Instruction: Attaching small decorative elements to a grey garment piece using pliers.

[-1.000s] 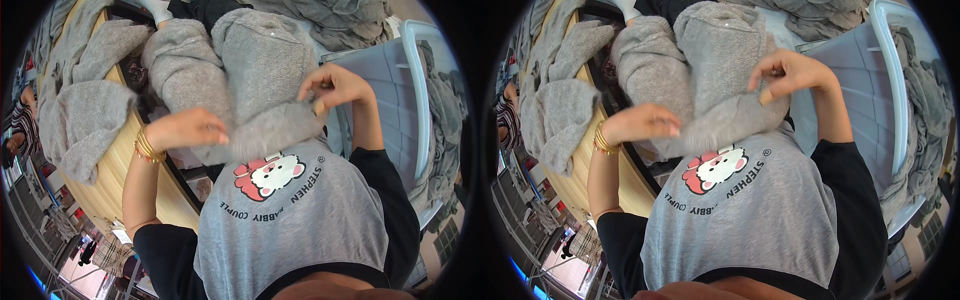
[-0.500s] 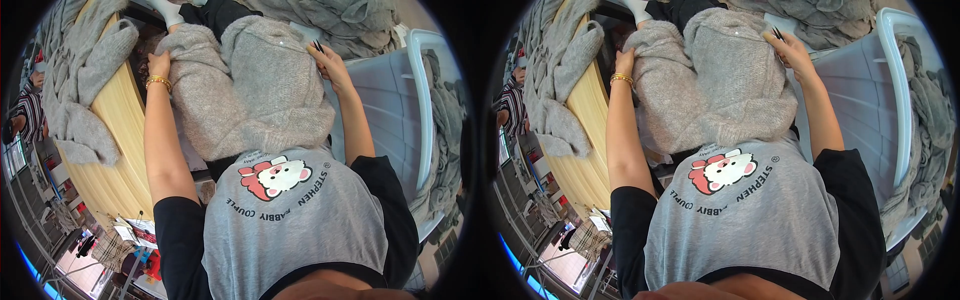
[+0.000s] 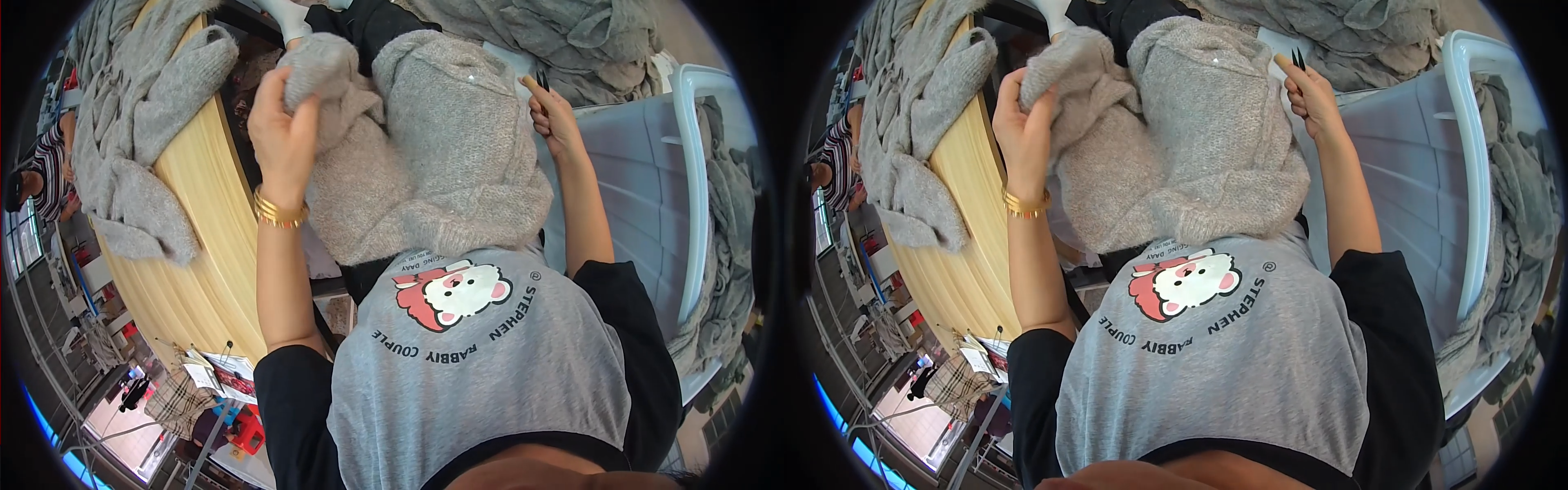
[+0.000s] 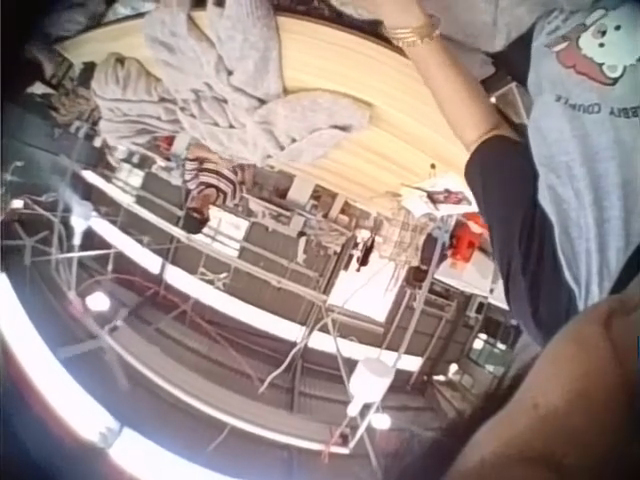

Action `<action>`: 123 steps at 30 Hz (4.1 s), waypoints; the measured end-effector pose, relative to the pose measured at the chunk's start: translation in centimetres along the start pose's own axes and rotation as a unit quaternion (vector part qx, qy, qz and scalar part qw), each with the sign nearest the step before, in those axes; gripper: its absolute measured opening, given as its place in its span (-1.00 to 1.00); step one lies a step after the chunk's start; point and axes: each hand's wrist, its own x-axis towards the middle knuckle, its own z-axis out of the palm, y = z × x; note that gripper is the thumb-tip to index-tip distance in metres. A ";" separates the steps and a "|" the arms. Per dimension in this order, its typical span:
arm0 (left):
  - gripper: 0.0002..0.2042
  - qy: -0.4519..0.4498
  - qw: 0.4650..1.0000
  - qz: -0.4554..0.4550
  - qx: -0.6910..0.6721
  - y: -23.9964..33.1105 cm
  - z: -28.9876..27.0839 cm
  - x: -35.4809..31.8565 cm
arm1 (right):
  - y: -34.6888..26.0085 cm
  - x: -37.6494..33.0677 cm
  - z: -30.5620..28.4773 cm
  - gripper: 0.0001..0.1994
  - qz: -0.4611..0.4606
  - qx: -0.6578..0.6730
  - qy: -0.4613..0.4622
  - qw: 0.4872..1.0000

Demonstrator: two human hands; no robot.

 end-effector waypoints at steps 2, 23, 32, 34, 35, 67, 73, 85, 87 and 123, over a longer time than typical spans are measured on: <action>-0.67 -0.048 0.989 0.142 0.021 4.8 1.0 -2.6 | 0.5 0.8 0.2 -0.72 -0.002 0.008 0.056 0.998; -0.57 -0.250 0.929 0.231 0.144 5.3 11.7 0.1 | 8.5 -1.3 2.1 -0.60 0.262 0.382 -0.189 0.866; -0.82 -0.239 0.831 0.046 0.500 -2.1 4.8 3.1 | 17.6 5.3 -7.5 -0.59 0.201 0.322 -0.036 0.925; -0.77 -0.229 0.771 -0.053 0.592 -3.6 2.7 4.3 | 11.1 4.3 -6.9 -0.60 0.150 0.268 -0.001 0.952; -0.72 -0.213 0.815 -0.041 0.537 -3.2 2.5 5.0 | 8.5 3.8 -7.1 -0.63 0.121 0.285 0.006 0.951; -0.50 -0.418 0.866 -0.104 -0.254 0.8 2.7 2.8 | -10.4 -5.3 -7.5 -0.15 -0.312 0.355 -0.130 0.872; -0.81 -0.352 0.910 -0.010 -0.218 0.0 3.8 2.8 | -9.0 -4.8 -6.0 -0.15 -0.322 0.297 -0.124 0.891; -0.64 -0.110 0.947 0.099 0.285 -6.5 -1.6 0.7 | -6.9 -10.0 5.1 -0.51 -0.040 -0.119 -0.611 0.781; -0.71 -0.092 0.945 0.075 0.304 -6.9 -2.2 -0.2 | -6.5 -9.6 5.1 -0.50 -0.032 -0.111 -0.584 0.804; -0.69 -0.158 0.954 -0.006 0.254 -0.3 -2.4 -7.4 | -4.0 -8.1 9.8 -0.61 -0.021 -0.221 -0.453 0.864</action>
